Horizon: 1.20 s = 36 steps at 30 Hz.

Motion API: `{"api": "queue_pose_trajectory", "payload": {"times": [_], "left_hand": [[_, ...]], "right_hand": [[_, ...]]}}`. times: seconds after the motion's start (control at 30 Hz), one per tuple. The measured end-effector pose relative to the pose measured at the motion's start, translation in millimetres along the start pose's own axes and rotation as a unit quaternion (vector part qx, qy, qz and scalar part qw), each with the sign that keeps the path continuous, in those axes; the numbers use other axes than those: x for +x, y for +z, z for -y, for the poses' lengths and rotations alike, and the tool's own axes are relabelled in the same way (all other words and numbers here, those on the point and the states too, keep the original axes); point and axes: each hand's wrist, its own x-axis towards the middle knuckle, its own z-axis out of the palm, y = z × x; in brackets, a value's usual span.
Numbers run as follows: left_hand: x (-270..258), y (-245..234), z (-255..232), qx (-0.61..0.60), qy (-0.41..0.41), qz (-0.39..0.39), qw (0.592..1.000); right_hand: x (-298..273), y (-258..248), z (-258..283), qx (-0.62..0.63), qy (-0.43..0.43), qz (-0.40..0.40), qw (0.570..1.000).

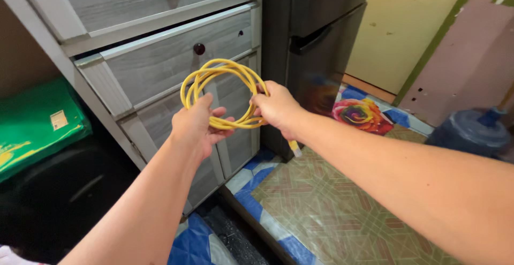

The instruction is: The person removes clothes from a small black bag, places the bag on the table, and moves papers aside. They then coil a yellow cable and store it in a drawer, followed by placing a blue circular object into the same drawer and closing it. Finally, they wipe a blue plastic toy with a cloth.

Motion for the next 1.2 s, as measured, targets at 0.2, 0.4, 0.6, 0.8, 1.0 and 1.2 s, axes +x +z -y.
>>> {"api": "queue_pose_trajectory", "payload": {"times": [0.2, 0.4, 0.6, 0.8, 1.0, 1.2], "left_hand": [[69, 2, -16, 0.013, -0.014, 0.012, 1.0], [114, 4, -13, -0.036, 0.103, -0.093, 0.99], [130, 29, -17, -0.095, 0.142, -0.188, 0.967], [137, 40, -37, -0.085, 0.165, -0.281, 0.941], [118, 52, -75, -0.16, 0.189, -0.368, 0.896], [111, 51, -106, -0.133, 0.249, -0.384, 0.879]], "right_hand": [[68, 13, 4, -0.021, 0.04, 0.02, 0.999], [151, 29, 10, -0.002, 0.021, 0.113, 0.993], [242, 34, 27, -0.098, -0.002, 0.211, 0.973], [311, 59, 38, -0.255, -0.079, 0.34, 0.902], [370, 83, 19, -0.331, -0.245, 0.384, 0.827], [374, 79, 8, -0.252, -0.235, 0.362, 0.866]]}}
